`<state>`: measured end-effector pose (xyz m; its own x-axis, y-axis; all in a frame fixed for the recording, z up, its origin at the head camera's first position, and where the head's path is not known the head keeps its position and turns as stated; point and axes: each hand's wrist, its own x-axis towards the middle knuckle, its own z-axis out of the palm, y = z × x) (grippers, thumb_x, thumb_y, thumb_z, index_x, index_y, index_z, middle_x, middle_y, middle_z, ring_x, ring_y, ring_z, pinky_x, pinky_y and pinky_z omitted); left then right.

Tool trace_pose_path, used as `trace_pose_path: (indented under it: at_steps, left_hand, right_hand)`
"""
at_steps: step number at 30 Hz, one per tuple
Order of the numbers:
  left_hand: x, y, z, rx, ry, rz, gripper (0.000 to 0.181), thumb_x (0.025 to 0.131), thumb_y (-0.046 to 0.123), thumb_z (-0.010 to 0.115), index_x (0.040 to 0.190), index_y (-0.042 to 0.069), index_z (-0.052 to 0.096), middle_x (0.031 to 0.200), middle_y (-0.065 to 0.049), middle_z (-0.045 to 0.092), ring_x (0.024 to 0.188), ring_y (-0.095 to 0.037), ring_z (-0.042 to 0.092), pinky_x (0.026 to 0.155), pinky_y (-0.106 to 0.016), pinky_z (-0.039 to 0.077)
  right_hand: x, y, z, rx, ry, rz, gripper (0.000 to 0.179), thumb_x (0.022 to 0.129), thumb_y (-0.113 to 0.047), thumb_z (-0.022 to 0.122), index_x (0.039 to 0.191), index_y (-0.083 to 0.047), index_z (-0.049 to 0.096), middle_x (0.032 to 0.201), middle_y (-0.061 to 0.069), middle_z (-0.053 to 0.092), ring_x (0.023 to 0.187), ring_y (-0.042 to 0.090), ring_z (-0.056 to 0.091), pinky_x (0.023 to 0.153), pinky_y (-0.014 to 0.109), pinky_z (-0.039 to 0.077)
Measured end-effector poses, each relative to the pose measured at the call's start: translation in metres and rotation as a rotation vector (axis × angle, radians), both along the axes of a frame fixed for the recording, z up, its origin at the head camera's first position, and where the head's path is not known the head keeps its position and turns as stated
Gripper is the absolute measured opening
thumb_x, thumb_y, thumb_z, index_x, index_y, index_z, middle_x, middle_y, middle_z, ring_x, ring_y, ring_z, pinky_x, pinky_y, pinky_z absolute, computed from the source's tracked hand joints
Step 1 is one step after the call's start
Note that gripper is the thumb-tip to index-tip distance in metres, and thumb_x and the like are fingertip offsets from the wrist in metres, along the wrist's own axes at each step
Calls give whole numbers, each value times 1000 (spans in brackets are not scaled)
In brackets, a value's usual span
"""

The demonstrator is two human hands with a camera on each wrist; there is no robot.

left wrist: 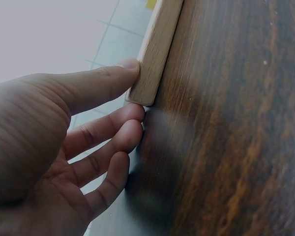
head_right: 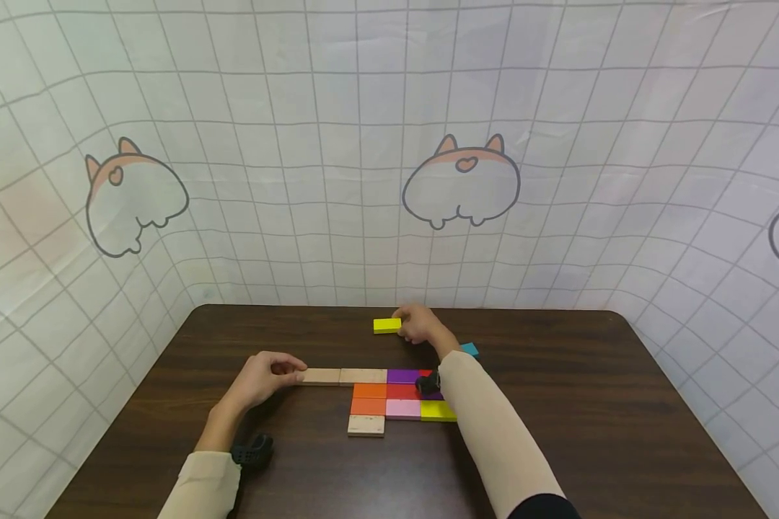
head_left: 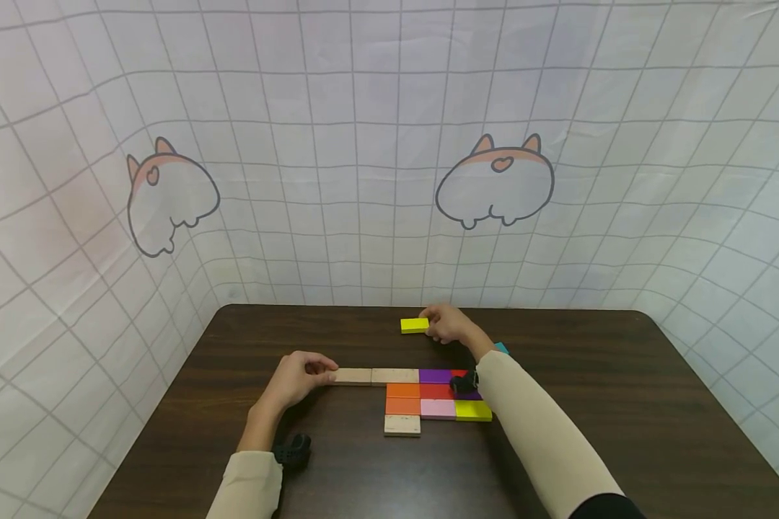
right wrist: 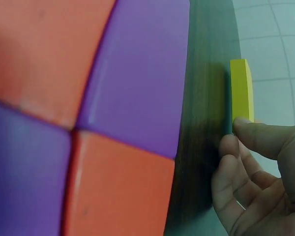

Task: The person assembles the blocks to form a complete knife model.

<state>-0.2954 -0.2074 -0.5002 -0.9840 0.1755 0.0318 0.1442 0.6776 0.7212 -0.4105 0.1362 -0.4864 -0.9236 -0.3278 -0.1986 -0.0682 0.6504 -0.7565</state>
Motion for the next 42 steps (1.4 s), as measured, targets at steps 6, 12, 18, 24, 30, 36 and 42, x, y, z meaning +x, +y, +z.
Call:
trace_pose_path:
  at_steps: [6,12,18,24,30,36,42]
  left_hand:
    - [0,0,0,-1,-3,0,11,88,21,82,99,22,81,83,4,67,76,-15,58,71,-33,48]
    - [0,0,0,3,0,0,10,88,21,82,97,22,81,82,3,68,75,-15,58,70,-32,48]
    - [-2,0,0,0,7,-1,9,88,21,82,97,21,81,82,3,68,74,-14,58,69,-31,47]
    - [-1,0,2,7,11,-8,10,89,21,81,98,19,81,82,2,68,75,-14,57,69,-32,47]
    - [-2,0,0,11,8,-5,10,88,21,82,98,19,81,82,2,68,74,-14,58,70,-32,47]
    - [-2,0,0,13,5,1,10,88,20,82,98,18,81,81,2,68,74,-15,57,70,-32,47]
    - [-1,0,2,18,-4,6,10,88,20,82,98,18,81,82,1,67,74,-15,57,69,-32,47]
  right_hand:
    - [5,5,6,-6,19,34,39,98,-2,63,137,-4,61,101,14,64,74,17,63,63,27,54]
    - [13,10,16,6,46,52,36,99,-3,62,135,-5,62,101,15,66,76,19,63,64,27,54]
    - [23,21,22,19,85,96,36,99,-5,64,135,-6,63,91,11,67,73,19,61,63,28,54]
    - [43,31,24,25,113,139,36,99,-8,65,135,-10,64,86,8,66,68,18,58,61,29,52]
    - [72,44,25,12,155,183,33,98,-9,67,131,-10,66,84,5,65,66,17,57,60,29,51]
    - [102,54,24,31,219,200,29,98,-14,69,126,-13,67,89,2,63,69,15,55,61,26,48]
    - [128,64,21,9,262,230,33,98,-15,70,129,-10,66,94,1,62,73,12,59,66,25,53]
